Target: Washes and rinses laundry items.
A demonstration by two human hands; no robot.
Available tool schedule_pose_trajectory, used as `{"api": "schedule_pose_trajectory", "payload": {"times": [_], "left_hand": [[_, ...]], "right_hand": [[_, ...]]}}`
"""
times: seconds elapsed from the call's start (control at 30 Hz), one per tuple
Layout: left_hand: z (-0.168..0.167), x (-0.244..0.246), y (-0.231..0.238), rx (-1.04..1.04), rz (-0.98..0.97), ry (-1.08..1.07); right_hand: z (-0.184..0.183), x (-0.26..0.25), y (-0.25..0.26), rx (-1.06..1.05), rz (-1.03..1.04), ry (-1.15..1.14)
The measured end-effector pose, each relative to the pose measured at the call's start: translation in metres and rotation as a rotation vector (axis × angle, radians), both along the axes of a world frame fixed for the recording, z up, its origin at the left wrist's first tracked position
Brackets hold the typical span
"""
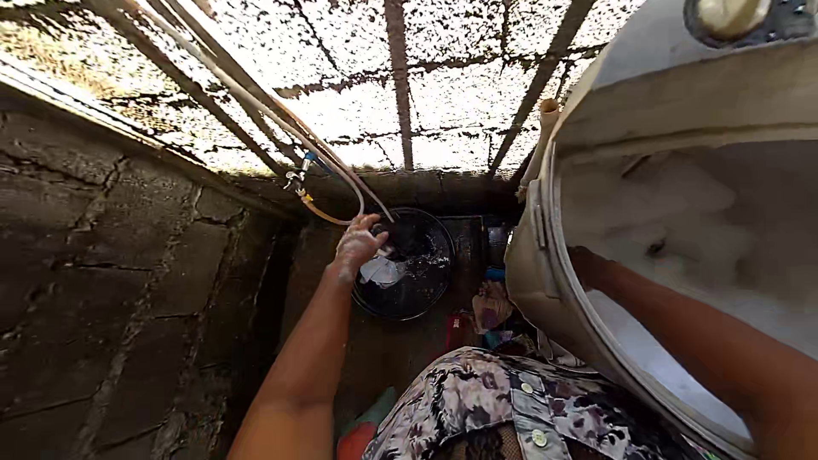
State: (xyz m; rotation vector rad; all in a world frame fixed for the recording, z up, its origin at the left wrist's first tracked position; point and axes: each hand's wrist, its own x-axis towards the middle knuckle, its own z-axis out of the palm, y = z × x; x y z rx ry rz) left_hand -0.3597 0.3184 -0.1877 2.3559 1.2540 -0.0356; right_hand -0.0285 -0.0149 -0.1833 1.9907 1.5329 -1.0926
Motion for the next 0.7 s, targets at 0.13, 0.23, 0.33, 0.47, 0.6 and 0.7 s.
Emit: {"api": "schedule_pose_trajectory", "payload": {"times": [0.13, 0.23, 0.33, 0.47, 0.6, 0.7], "left_hand": [[-0.031, -0.039, -0.011, -0.183, 0.058, 0.145], [-0.041, -0.067, -0.015, -0.226, 0.06, 0.194], [-0.039, -0.074, -0.016, -0.216, 0.091, 0.158], [0.003, -0.042, -0.022, -0.17, 0.1, -0.048], [0.078, 0.029, -0.049, -0.089, -0.079, -0.427], [0.136, 0.091, -0.093, -0.164, -0.296, -0.728]], "right_hand": [[-0.003, -0.035, -0.021, -0.202, -0.067, 0.039], [-0.009, -0.047, -0.055, -0.245, -0.177, 0.092], [-0.053, -0.031, -0.088, -0.114, -0.327, 0.109], [-0.021, 0.002, -0.067, -0.136, -0.272, 0.074], [0.063, 0.041, -0.05, 0.135, -0.306, 0.221], [0.115, 0.063, -0.079, 0.518, -0.464, 0.401]]}}
